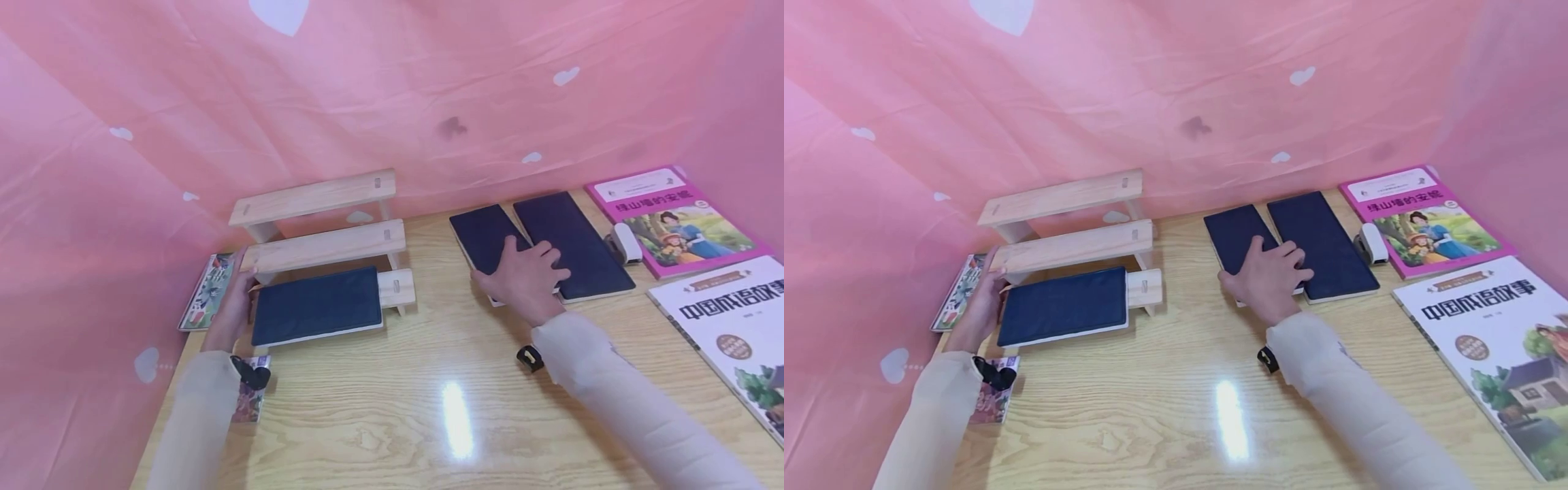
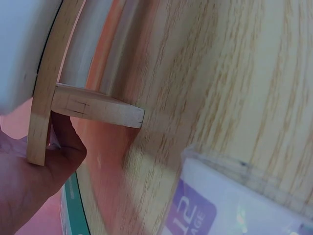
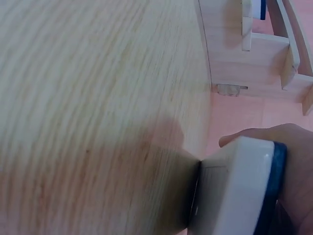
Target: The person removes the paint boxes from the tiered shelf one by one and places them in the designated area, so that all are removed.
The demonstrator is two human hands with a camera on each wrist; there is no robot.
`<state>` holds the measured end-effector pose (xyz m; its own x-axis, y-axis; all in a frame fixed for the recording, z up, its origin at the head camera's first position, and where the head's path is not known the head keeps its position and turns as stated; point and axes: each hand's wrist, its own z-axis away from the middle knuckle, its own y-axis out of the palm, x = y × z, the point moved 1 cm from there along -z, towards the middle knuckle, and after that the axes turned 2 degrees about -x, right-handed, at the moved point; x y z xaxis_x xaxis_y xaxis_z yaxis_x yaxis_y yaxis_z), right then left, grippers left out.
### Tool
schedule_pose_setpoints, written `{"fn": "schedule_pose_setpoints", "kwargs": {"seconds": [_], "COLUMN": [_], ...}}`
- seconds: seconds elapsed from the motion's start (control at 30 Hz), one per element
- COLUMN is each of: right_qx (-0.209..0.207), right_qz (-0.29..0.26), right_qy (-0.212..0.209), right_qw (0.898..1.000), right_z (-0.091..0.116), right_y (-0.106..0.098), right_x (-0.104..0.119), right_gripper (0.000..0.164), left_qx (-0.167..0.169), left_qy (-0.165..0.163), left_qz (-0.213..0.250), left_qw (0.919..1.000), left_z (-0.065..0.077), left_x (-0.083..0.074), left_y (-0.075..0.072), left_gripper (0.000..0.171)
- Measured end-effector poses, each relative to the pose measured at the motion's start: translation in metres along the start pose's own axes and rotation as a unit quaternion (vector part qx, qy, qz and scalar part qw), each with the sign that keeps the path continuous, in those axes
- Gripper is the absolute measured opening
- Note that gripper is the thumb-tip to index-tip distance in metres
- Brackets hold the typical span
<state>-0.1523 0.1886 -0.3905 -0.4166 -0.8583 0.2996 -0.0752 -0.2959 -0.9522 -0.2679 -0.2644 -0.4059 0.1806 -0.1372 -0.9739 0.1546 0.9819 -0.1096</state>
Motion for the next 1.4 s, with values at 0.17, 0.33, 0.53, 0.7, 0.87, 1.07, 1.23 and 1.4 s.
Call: {"fn": "schedule_pose_setpoints", "kwargs": {"seconds": [0.17, 0.33, 0.53, 0.7, 0.87, 1.07, 1.23, 1.4], "right_qx": [0.017, 0.010, 0.003, 0.003, 0.010, 0.000, -0.021, 0.016], "right_qz": [0.023, 0.037, 0.052, 0.060, 0.077, 0.083, 0.059, 0.041], "right_qy": [-0.002, -0.011, -0.015, -0.024, -0.024, -0.044, -0.080, -0.127], "right_qw": [1.000, 0.999, 0.999, 0.998, 0.997, 0.996, 0.995, 0.991], "right_z": [0.000, 0.001, -0.002, -0.004, -0.006, -0.005, 0.005, 0.030], "right_y": [0.003, 0.007, 0.010, 0.014, 0.015, 0.011, -0.001, -0.016], "right_x": [0.006, 0.008, 0.008, 0.008, 0.005, 0.005, 0.014, 0.032], "right_gripper": [0.100, 0.094, 0.088, 0.089, 0.096, 0.095, 0.098, 0.110], "left_qx": [-0.014, -0.015, -0.018, -0.016, -0.012, -0.012, -0.013, -0.009], "left_qy": [-0.001, -0.001, 0.002, -0.003, -0.004, -0.002, -0.002, 0.003], "left_qz": [-0.004, -0.005, -0.002, 0.001, 0.000, 0.003, -0.002, -0.008], "left_qw": [0.9999, 0.9999, 0.9998, 0.9999, 0.9999, 0.9999, 0.9999, 0.9999], "left_z": [0.002, 0.002, 0.002, 0.002, -0.001, -0.001, -0.001, 0.000], "left_x": [0.000, 0.000, 0.002, 0.003, 0.002, 0.001, 0.002, -0.001], "left_y": [-0.001, -0.002, -0.002, -0.003, -0.001, 0.001, 0.000, 0.002], "left_gripper": [0.053, 0.054, 0.054, 0.054, 0.055, 0.056, 0.055, 0.054]}}
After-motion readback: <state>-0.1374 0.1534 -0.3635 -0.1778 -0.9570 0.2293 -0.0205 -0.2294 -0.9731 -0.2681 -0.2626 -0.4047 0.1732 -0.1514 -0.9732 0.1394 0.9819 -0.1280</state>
